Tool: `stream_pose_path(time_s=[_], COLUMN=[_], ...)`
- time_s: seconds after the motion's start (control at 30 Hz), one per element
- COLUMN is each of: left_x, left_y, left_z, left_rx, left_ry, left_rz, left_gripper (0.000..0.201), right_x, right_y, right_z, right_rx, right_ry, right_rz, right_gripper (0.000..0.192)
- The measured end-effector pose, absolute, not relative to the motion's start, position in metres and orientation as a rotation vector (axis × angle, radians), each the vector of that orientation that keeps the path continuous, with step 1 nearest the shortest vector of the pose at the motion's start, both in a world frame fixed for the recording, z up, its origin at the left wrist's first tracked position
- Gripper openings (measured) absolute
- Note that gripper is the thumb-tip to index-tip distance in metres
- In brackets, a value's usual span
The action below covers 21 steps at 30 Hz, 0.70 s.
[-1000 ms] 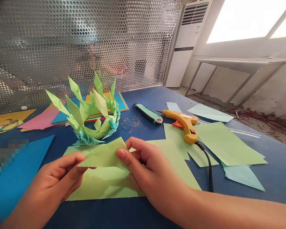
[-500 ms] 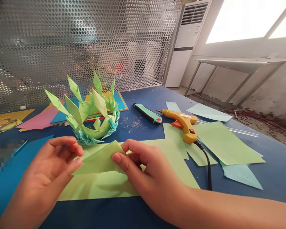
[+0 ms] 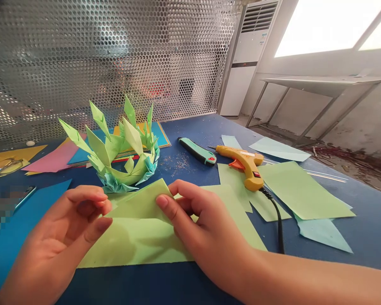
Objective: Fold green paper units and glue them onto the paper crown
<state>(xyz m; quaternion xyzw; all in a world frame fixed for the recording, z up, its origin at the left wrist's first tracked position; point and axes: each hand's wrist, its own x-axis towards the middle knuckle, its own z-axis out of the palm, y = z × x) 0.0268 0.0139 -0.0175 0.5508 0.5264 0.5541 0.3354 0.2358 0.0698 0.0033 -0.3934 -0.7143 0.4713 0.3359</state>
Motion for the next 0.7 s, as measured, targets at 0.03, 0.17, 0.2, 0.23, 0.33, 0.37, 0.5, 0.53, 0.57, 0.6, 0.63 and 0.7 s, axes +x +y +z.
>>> stream_pose_path(time_s=[0.03, 0.17, 0.2, 0.23, 0.33, 0.37, 0.5, 0.53, 0.57, 0.6, 0.63, 0.7], left_x=[0.026, 0.026, 0.026, 0.026, 0.026, 0.027, 0.033, 0.035, 0.036, 0.036, 0.037, 0.036], left_y=[0.014, 0.011, 0.01, 0.01, 0.01, 0.01, 0.012, 0.012, 0.012, 0.013, 0.013, 0.014], left_z=[-0.018, -0.018, -0.018, -0.018, -0.015, -0.013, -0.004, -0.002, -0.001, 0.0, 0.0, -0.001], left_rx=[1.452, 1.466, 1.451, 1.443, 1.429, 1.407, 1.416, 1.409, 1.387, 1.356, 1.33, 1.31], left_ry=[1.38, 1.44, 1.453, 1.457, 1.426, 1.419, 1.403, 1.408, 1.417, 1.426, 1.439, 1.444], left_rz=[1.437, 1.415, 1.434, 1.448, 1.363, 1.285, 0.951, 0.914, 0.901, 0.904, 0.91, 0.903], left_gripper=[0.015, 0.005, 0.005, 0.009, 0.034, 0.042, 0.015, 0.015, 0.021, 0.025, 0.026, 0.027], right_x=[0.236, 0.233, 0.232, 0.232, 0.232, 0.233, 0.236, 0.236, 0.236, 0.236, 0.235, 0.234], right_y=[0.07, 0.07, 0.07, 0.07, 0.07, 0.069, 0.065, 0.064, 0.062, 0.061, 0.061, 0.061], right_z=[0.004, 0.005, 0.005, 0.005, 0.003, 0.002, 0.002, 0.002, 0.002, 0.002, 0.001, 0.0], right_rx=[-1.037, -1.065, -1.074, -1.081, -1.072, -1.047, -0.924, -0.915, -0.918, -0.932, -0.947, -0.97], right_ry=[-1.859, -1.915, -1.948, -1.986, -2.106, -2.143, -2.259, -2.272, -2.268, -2.252, -2.223, -2.157], right_rz=[1.237, 1.19, 1.158, 1.128, 1.094, 1.115, 1.199, 1.178, 1.127, 1.058, 0.983, 0.866], right_gripper=[0.041, 0.036, 0.036, 0.035, 0.035, 0.034, 0.024, 0.019, 0.014, 0.009, 0.009, 0.016])
